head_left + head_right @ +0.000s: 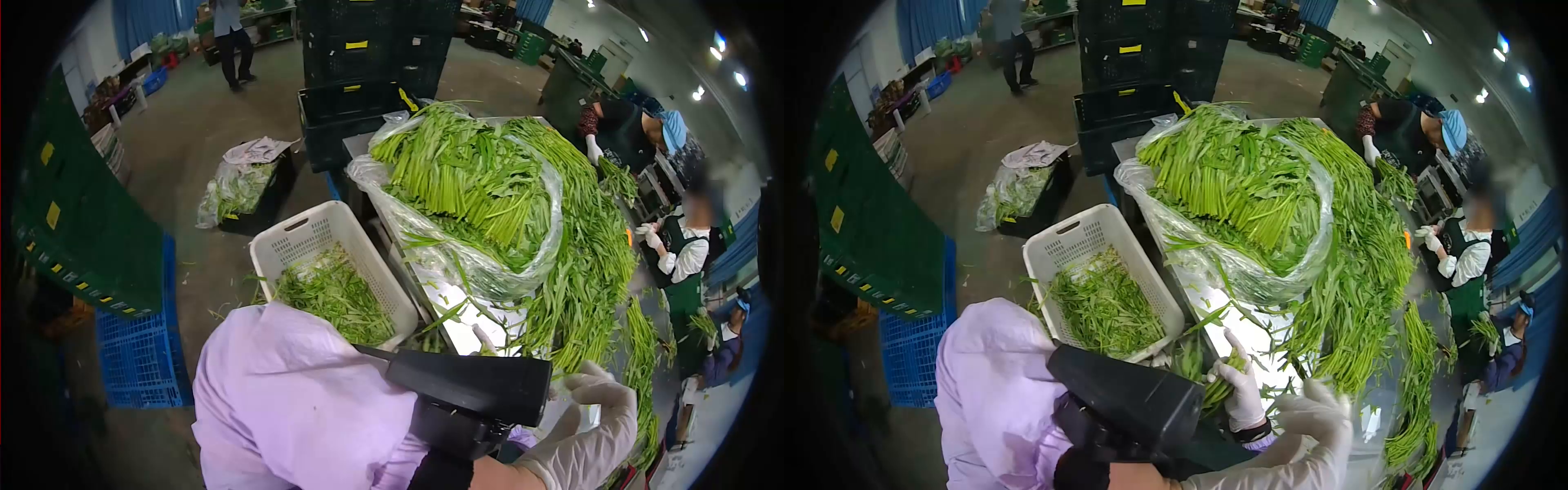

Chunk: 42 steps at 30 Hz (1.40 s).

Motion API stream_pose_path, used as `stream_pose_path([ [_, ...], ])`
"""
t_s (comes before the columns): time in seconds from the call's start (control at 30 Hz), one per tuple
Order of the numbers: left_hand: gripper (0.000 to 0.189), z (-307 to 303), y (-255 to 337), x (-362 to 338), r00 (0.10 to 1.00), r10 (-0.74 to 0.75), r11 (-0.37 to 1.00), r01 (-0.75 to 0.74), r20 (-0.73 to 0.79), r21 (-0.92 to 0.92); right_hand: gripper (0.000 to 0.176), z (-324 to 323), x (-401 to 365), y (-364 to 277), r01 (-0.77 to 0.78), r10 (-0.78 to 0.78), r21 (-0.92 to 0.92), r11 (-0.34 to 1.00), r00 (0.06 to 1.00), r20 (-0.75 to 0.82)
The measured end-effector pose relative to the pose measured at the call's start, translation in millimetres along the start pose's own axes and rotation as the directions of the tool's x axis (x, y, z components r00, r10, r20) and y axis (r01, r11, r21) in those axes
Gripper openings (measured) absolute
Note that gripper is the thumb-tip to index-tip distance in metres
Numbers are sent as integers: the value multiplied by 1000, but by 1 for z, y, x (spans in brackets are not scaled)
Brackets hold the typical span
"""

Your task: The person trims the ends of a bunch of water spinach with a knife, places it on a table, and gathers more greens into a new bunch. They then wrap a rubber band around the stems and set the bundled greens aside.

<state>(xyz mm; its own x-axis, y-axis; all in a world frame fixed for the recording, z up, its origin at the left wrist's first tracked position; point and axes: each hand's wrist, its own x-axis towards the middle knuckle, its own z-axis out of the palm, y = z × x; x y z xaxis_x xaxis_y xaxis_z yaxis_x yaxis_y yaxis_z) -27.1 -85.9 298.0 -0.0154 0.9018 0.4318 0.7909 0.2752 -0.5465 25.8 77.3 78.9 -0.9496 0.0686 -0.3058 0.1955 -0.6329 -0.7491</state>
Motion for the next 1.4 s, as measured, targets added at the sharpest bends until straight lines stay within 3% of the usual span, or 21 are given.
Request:
stream_pose_path([
  [0.03, 26, -1, -1, 0, 1000, -11, 1000, 11, -11, -9, 70, -10, 1, 3, -1, 1, -83, 997, 1000, -8],
  [0.07, 25, -1, -2, -2, 1000, -16, 1000, 15, -13, -8, 67, 90, -41, -49, 223, -313, -228, 948, 792, -524],
  [0.1, 25, -1, -3, -1, 1000, -17, 1000, 17, -5, -11, 67, 114, -59, -69, 224, -315, -230, 947, 787, -531],
  [0.17, 24, -2, 0, -1, 1000, -21, 1000, 21, 0, -2, 66, 132, -77, -84, 265, -426, -335, 904, 592, -684],
  [0.2, 23, -4, 2, 1, 1000, -17, 1000, 17, 16, 4, 66, 82, -60, -66, 271, -326, -182, 945, 807, -492],
  [0.23, 23, -7, 3, 2, 999, -13, 1000, 13, 37, 13, 66, 55, -47, -52, 203, -231, -112, 973, 898, -374],
  [0.33, 21, -16, 9, 8, 997, -6, 999, 3, 77, 42, 67, 7, -16, -15, 32, -42, -60, 998, 987, -158],
  [0.43, 20, -26, 13, 9, 993, -18, 997, 9, 115, 76, 69, -8, 1, 6, 24, -36, -177, 984, 997, -63],
  [0.5, 19, -30, 19, 6, 991, -60, 993, 47, 118, 111, 67, -19, 8, 17, 79, -77, -69, 995, 996, 37],
  [0.57, 30, -39, 4, -17, 984, -129, 962, 94, -121, -256, 66, -7, 4, 9, 37, -40, -134, 990, 999, -21],
  [0.63, 25, -39, 30, 1, 926, -369, 928, 372, -80, 22, 66, 0, -5, -10, 73, -78, -125, 989, 996, -32],
  [0.7, 21, -73, 6, 23, 972, -58, 997, 67, 229, -34, 66, 3, -15, -35, 157, -163, -108, 982, 986, -44],
  [0.87, 20, -67, 8, 9, 987, -140, 989, 144, -75, 44, 66, 21, -13, -39, 296, -311, -326, 898, 950, 4],
  [0.93, 19, -72, 1, 4, 973, -164, 985, 169, -164, 17, 66, 44, -1, -2, 239, -142, -461, 855, 961, 235],
  [1.1, 18, -73, -2, -8, 830, -166, 976, 217, -532, 35, 66, 108, 11, 89, 330, 195, -586, 740, 729, 656],
  [1.13, 19, -107, 4, -12, 863, -367, 920, 282, -347, -272, 66, 111, 14, 97, 323, 205, -582, 746, 720, 663],
  [1.17, 19, -116, 3, -11, 864, -357, 926, 276, -355, -259, 66, 110, 16, 98, 312, 202, -578, 754, 728, 655],
  [1.23, 20, -134, 0, -14, 878, -424, 804, 251, -224, -539, 66, 98, 16, 85, 257, 191, -573, 778, 772, 606],
  [1.27, 21, -156, -11, -11, 963, -157, 978, 120, -221, -173, 66, 90, 15, 77, 222, 182, -565, 795, 800, 571],
  [1.3, 24, -113, 0, -4, 862, -133, 986, 163, -489, 20, 66, 79, 17, 63, 187, 155, -539, 821, 837, 525],
  [1.4, 24, -113, -2, -12, 881, -151, 987, 157, -448, -24, 66, 53, 19, 36, 84, 126, -462, 883, 906, 405],
])
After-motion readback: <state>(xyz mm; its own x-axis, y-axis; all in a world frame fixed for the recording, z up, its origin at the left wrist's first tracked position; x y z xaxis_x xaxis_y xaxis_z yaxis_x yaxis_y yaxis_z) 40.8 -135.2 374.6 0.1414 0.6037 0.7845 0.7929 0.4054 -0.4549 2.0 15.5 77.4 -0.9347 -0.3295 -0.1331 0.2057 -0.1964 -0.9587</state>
